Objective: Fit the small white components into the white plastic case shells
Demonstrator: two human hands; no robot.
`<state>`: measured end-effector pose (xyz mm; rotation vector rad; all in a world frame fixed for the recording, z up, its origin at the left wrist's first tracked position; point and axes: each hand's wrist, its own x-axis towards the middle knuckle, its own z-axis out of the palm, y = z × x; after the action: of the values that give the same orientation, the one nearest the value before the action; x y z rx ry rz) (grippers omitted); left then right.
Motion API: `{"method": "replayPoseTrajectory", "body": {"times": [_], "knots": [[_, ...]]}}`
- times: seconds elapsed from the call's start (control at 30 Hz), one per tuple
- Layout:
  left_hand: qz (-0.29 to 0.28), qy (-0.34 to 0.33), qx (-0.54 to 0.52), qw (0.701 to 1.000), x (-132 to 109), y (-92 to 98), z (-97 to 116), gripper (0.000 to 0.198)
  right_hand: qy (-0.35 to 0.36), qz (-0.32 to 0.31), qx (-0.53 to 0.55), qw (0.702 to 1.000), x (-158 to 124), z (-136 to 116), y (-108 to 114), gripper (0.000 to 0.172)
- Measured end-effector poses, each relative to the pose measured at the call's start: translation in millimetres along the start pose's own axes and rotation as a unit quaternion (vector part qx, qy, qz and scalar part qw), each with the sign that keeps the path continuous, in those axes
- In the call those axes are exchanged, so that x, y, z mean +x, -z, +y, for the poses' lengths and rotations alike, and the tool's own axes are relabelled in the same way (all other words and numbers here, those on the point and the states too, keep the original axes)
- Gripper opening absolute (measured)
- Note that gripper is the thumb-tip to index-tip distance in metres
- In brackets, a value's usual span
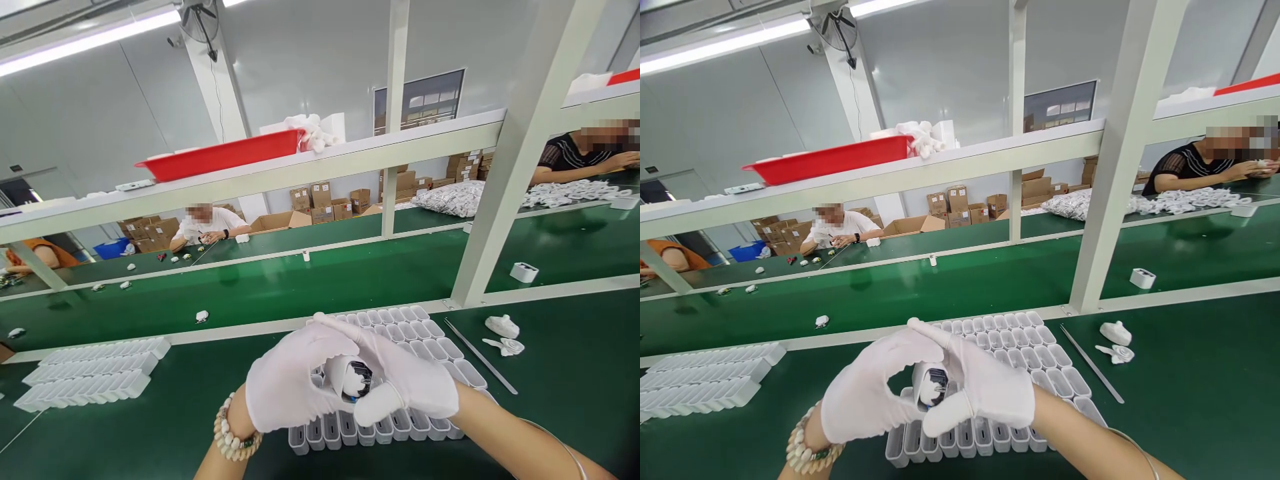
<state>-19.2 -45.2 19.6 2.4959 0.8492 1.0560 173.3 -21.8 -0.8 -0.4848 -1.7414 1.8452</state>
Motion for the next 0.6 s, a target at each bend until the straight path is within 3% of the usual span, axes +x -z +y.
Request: {"method": "replayPoseTrajectory", "body": {"times": [0.27, 0.4, 0.6], "knots": [[-0.016, 0.03, -0.002, 0.999, 4.9, -1.6, 5.9, 0.02, 0.012, 0.078, -0.033, 0.996, -0.4, 9.5, -0.2, 0.094], [-0.012, 0.033, -0.007, 0.999, 4.5, -3.2, 4.6, 0.035, 0.022, 0.087, -0.046, 0.995, 0.7, 12.4, -1.1, 0.091], [-0.03, 0.051, -0.053, 0.997, 4.1, 1.6, -6.9, 0.051, 0.041, 0.05, -0.109, 0.992, -0.3, -0.2, -5.3, 0.082]]}}
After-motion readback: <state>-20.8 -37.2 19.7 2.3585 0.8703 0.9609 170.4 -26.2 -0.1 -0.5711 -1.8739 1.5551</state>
